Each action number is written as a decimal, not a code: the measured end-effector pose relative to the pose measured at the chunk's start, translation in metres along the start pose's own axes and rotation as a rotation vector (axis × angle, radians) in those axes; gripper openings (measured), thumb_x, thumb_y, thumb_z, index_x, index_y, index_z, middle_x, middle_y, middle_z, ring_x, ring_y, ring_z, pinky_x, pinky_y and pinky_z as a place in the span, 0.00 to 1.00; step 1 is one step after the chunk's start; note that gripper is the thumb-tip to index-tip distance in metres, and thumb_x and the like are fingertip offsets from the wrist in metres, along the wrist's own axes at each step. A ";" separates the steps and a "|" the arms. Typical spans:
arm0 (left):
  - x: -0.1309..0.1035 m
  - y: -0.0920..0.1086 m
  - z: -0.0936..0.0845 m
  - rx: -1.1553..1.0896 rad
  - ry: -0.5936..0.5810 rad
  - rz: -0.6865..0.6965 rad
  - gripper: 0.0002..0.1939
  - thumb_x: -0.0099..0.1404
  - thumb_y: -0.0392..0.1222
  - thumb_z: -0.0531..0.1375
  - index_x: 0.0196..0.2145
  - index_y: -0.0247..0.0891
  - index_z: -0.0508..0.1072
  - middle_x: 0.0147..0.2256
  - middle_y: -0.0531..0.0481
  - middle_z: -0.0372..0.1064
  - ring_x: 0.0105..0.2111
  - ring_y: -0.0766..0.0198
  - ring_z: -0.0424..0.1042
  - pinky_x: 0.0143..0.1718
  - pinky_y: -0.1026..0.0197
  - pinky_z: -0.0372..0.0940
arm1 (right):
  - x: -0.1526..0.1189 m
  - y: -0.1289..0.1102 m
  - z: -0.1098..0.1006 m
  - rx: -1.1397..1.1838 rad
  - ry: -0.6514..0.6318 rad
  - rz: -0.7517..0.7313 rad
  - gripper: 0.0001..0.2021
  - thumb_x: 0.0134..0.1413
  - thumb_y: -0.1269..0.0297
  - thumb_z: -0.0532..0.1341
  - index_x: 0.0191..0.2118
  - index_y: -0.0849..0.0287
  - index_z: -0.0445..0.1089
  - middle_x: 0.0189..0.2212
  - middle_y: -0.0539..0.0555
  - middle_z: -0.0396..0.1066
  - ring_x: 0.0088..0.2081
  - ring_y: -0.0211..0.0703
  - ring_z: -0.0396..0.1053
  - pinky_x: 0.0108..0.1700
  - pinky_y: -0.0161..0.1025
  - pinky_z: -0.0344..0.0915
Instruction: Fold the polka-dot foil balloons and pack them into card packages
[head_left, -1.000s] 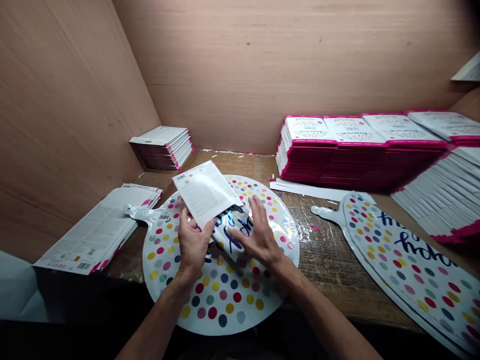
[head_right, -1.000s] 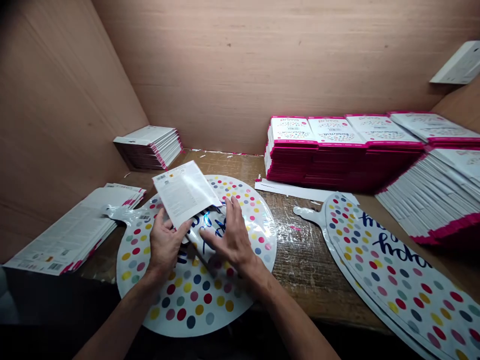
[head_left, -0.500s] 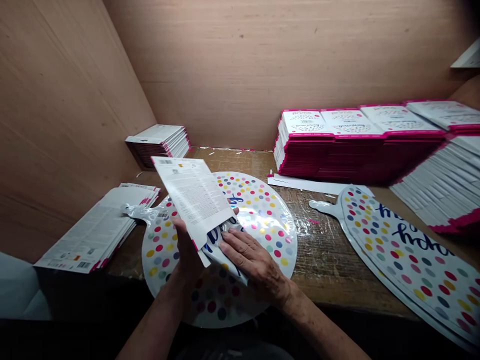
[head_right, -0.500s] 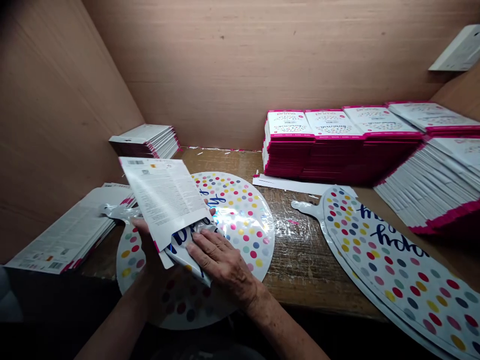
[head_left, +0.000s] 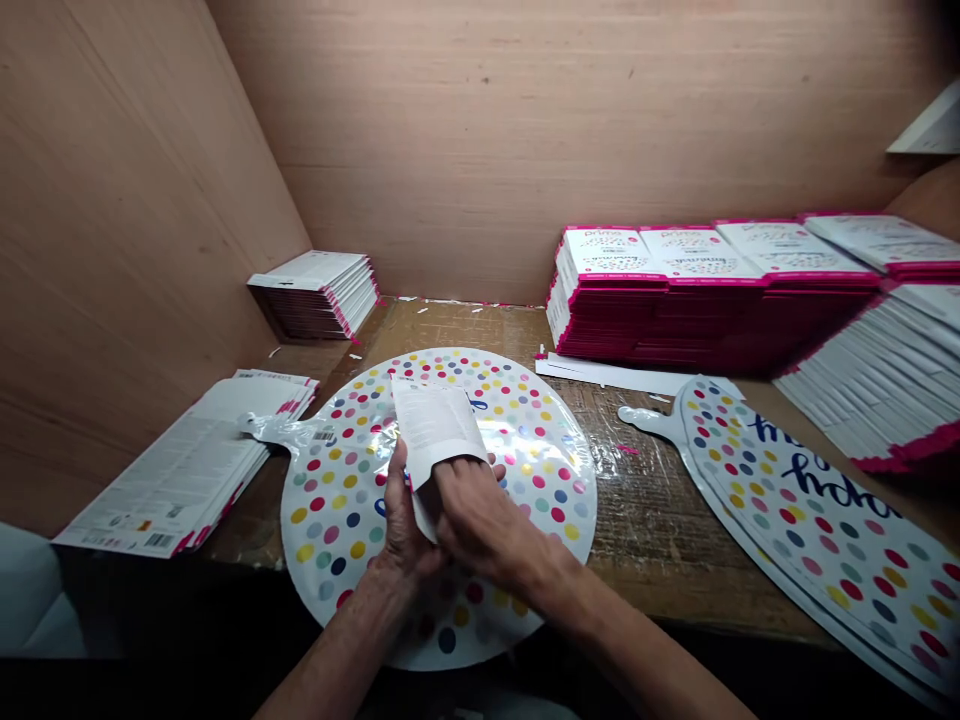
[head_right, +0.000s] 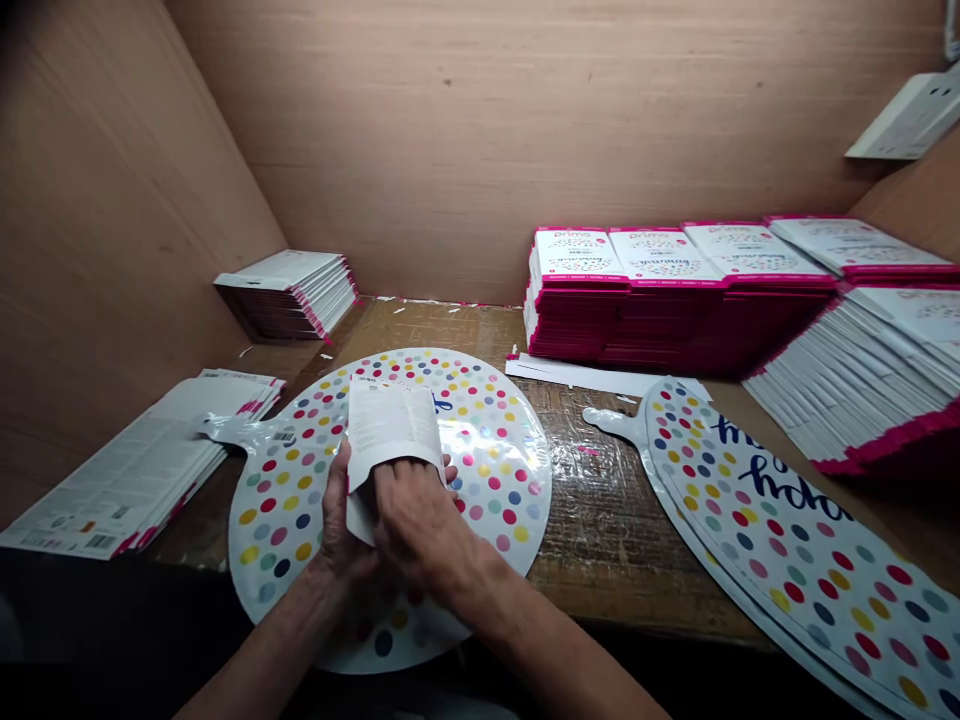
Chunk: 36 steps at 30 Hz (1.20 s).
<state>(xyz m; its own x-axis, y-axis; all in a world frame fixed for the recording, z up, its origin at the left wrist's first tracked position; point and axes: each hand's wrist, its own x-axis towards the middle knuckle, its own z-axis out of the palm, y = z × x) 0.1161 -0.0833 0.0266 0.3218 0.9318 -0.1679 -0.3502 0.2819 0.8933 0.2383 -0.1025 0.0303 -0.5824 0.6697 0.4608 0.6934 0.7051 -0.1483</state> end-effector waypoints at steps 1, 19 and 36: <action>-0.002 0.006 -0.009 0.067 -0.011 -0.025 0.48 0.60 0.76 0.33 0.53 0.37 0.71 0.41 0.38 0.76 0.41 0.48 0.74 0.46 0.44 0.66 | -0.007 -0.003 -0.002 0.019 0.001 -0.036 0.20 0.60 0.73 0.53 0.58 0.64 0.64 0.50 0.63 0.71 0.51 0.53 0.68 0.52 0.49 0.70; 0.022 -0.021 -0.013 1.665 -0.211 0.467 0.24 0.73 0.47 0.46 0.60 0.35 0.65 0.63 0.40 0.60 0.65 0.45 0.54 0.63 0.36 0.50 | -0.083 0.031 -0.026 -0.078 -0.020 0.163 0.08 0.66 0.68 0.55 0.43 0.58 0.73 0.35 0.55 0.74 0.38 0.44 0.69 0.45 0.43 0.64; 0.022 -0.015 -0.007 1.776 -0.300 0.471 0.26 0.71 0.50 0.49 0.61 0.36 0.64 0.63 0.38 0.59 0.64 0.43 0.55 0.61 0.36 0.52 | -0.068 0.039 -0.015 -0.217 -0.257 0.073 0.12 0.67 0.61 0.54 0.37 0.62 0.70 0.33 0.58 0.71 0.37 0.48 0.66 0.43 0.45 0.62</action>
<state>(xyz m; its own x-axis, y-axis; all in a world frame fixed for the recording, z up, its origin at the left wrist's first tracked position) 0.1222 -0.0656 0.0065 0.6779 0.7301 0.0856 0.7048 -0.6787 0.2066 0.3110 -0.1240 0.0069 -0.5969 0.7725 0.2165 0.7949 0.6060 0.0295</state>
